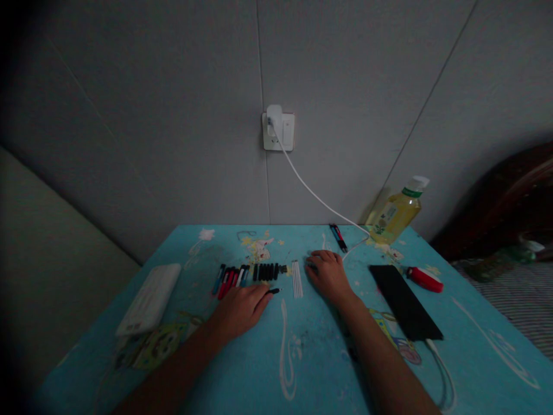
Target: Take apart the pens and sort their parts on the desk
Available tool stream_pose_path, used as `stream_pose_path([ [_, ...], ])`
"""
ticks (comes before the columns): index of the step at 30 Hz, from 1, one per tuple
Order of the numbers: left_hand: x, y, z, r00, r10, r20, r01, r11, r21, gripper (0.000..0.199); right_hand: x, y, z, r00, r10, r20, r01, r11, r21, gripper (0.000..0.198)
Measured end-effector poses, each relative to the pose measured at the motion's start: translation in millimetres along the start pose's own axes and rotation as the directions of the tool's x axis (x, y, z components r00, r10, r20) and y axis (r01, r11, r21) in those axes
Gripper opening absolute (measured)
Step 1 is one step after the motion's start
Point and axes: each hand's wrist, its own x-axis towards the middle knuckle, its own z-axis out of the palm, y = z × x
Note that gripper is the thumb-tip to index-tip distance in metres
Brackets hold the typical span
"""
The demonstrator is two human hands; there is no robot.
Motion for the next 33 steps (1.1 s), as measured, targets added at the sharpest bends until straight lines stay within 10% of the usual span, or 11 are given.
stream_pose_path([
  [6,-1.0,-0.5,0.1,1.000,0.006,-0.023,-0.006,1.000,0.003,0.030,-7.6,-43.8,-14.1,0.986,-0.088,-0.142,0.124,0.956,0.266,0.025],
  [12,0.4,-1.9,2.5,0.998,0.037,-0.052,-0.039,0.998,-0.045,0.030,-26.6,-90.7,-10.7,0.983,-0.180,0.023,0.155,0.901,0.405,0.025],
  [33,2.6,-10.0,11.7,0.986,0.135,-0.097,-0.139,0.990,-0.034,0.013,-28.5,-78.9,-19.7,0.956,-0.242,0.166,0.124,0.846,0.519,0.027],
])
